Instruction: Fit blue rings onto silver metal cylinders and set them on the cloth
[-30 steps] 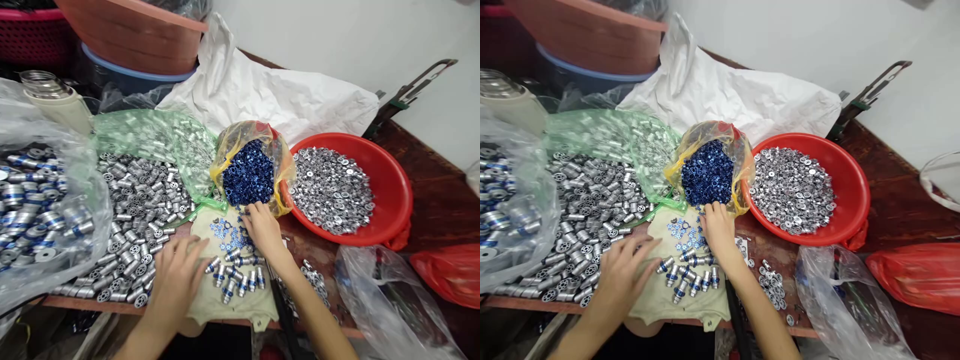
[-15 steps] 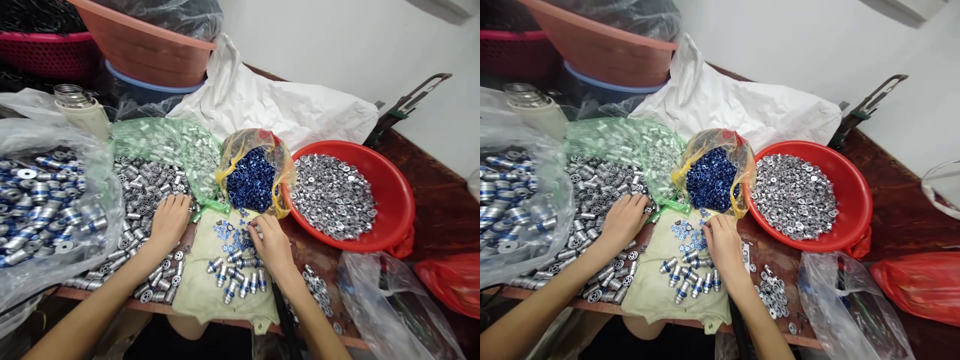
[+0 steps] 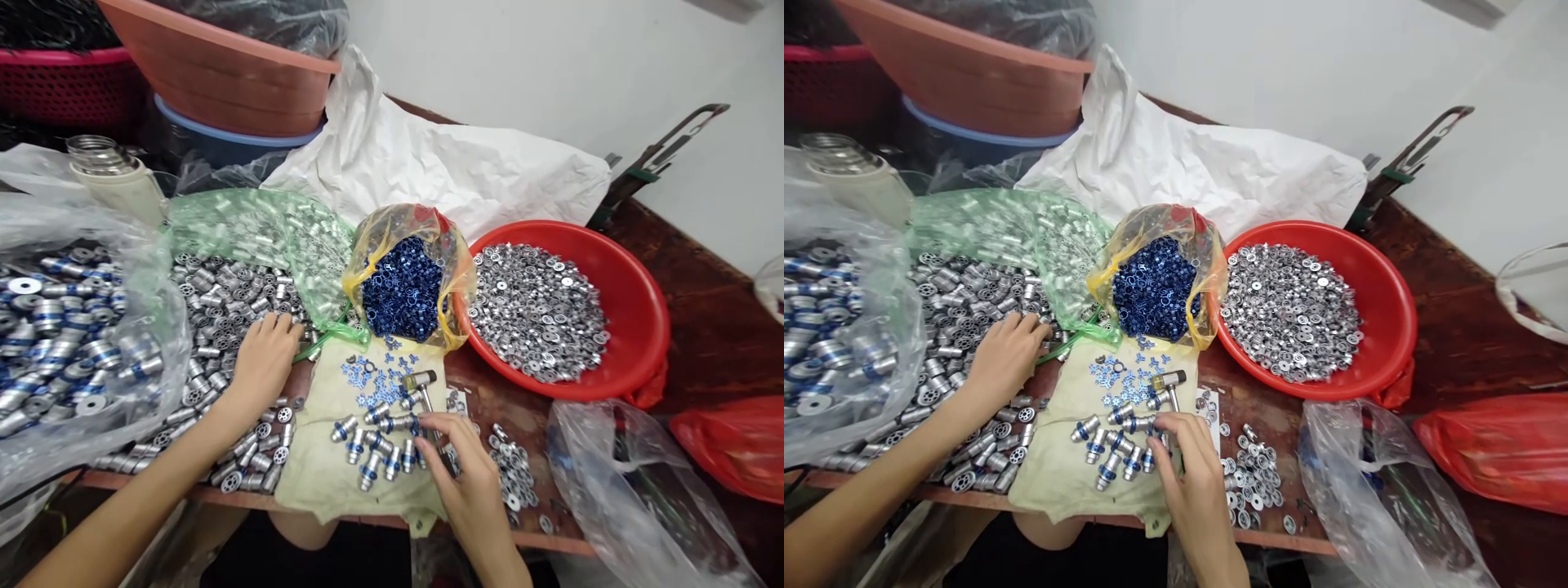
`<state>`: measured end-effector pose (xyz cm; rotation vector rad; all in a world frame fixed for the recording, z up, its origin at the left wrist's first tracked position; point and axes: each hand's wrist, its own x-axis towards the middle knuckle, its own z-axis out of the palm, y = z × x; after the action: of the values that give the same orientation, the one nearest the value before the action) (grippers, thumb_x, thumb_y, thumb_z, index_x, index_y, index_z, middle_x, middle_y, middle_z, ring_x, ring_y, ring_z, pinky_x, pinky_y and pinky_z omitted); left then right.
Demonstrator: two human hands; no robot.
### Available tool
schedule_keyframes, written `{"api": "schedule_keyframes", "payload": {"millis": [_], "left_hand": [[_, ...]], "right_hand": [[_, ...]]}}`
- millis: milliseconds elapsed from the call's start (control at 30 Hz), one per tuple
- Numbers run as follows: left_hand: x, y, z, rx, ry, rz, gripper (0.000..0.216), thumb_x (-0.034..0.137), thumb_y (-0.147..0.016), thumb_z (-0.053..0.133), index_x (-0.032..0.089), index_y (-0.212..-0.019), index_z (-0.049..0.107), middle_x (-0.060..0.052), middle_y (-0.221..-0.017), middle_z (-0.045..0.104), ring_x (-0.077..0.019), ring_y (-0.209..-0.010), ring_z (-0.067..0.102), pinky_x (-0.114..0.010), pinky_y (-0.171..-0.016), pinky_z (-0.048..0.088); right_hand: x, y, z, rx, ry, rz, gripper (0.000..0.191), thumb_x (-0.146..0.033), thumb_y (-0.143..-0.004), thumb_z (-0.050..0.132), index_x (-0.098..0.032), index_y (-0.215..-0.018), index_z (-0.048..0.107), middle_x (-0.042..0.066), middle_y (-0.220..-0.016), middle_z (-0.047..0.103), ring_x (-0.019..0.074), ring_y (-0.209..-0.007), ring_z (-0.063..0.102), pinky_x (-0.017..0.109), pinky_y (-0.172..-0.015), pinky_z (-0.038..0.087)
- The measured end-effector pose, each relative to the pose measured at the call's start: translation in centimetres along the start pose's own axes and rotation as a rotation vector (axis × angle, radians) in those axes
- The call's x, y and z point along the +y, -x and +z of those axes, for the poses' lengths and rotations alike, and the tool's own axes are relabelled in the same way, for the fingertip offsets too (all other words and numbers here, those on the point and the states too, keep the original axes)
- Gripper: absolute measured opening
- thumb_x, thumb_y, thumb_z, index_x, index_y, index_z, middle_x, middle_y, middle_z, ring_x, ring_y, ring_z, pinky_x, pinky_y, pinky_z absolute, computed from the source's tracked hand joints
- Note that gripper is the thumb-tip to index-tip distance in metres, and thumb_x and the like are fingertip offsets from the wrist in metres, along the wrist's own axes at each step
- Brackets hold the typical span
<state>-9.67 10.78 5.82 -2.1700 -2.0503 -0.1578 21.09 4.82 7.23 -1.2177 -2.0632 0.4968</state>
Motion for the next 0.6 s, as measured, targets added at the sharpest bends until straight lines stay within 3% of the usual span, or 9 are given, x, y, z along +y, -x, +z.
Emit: {"api": "schedule_keyframes", "payload": {"millis": [200, 333, 400, 467, 533, 600], "left_hand": [[0.4, 0.4, 0.4, -0.004, 0.186, 0.069, 0.031, 0.002, -0.089, 0.043, 0.017, -0.094, 0.069, -0.018, -0.095, 0.069, -0.0372, -0.1, 0.058, -0.047, -0.085, 0.047], [0.3, 2.0, -0.4, 0.036, 0.379, 0.05, 0.033, 0.009, -0.095, 0.042, 0.017, -0.113, 0.068, -0.014, -0.102, 0.071, -0.0318, -0.1, 0.063, -0.044, -0.087, 0.052], [1.0, 3.9, -1.2, 0.061, 0.627, -0.015, 0.028, 0.023, -0.099, 0.047, 0.02, -0.119, 0.067, -0.011, -0.11, 0.072, -0.0269, -0.101, 0.067, -0.037, -0.086, 0.056], [2.7, 6.2, -1.6, 0.031, 1.166, -0.193, 0.022, 0.034, -0.092, 0.065, 0.023, -0.109, 0.072, -0.006, -0.104, 0.076, -0.0231, -0.091, 0.073, -0.031, -0.078, 0.06], [4.9, 8.2, -1.4, -0.125, 1.575, -0.379, 0.02, 0.035, -0.082, 0.077, 0.022, -0.097, 0.075, -0.003, -0.086, 0.079, -0.0205, -0.077, 0.075, -0.028, -0.071, 0.061], [6.9, 9.4, -0.9, -0.219, 1.792, -0.497, 0.02, 0.032, -0.073, 0.085, 0.021, -0.085, 0.074, -0.002, -0.077, 0.079, -0.0196, -0.072, 0.076, -0.026, -0.068, 0.062]], "right_hand": [[-0.4, 1.0, 0.7, 0.019, -0.041, 0.034, 0.014, -0.017, -0.097, 0.059, -0.025, -0.108, 0.065, 0.006, -0.104, 0.07, 0.0221, -0.101, 0.067, 0.033, -0.086, 0.055], [-0.7, 1.2, 0.9, 0.066, -0.073, 0.073, 0.02, -0.016, -0.097, 0.059, -0.025, -0.114, 0.066, 0.007, -0.108, 0.07, 0.0219, -0.101, 0.068, 0.034, -0.087, 0.057], [-1.3, 1.4, 1.3, 0.103, -0.137, 0.118, 0.028, -0.014, -0.097, 0.06, -0.025, -0.122, 0.064, 0.007, -0.11, 0.07, 0.0192, -0.094, 0.07, 0.031, -0.083, 0.059], [-2.3, 1.4, 2.0, 0.13, -0.227, 0.128, 0.033, -0.011, -0.096, 0.059, -0.026, -0.125, 0.062, 0.007, -0.113, 0.069, 0.0181, -0.094, 0.071, 0.029, -0.083, 0.059], [-3.5, 1.0, 3.1, 0.132, -0.305, 0.079, 0.033, -0.008, -0.095, 0.059, -0.026, -0.122, 0.064, 0.007, -0.113, 0.07, 0.0189, -0.102, 0.07, 0.03, -0.089, 0.059], [-4.4, 0.4, 4.0, 0.106, -0.36, 0.014, 0.032, -0.006, -0.095, 0.059, -0.025, -0.119, 0.066, 0.007, -0.112, 0.072, 0.0196, -0.107, 0.069, 0.032, -0.094, 0.058]]}}
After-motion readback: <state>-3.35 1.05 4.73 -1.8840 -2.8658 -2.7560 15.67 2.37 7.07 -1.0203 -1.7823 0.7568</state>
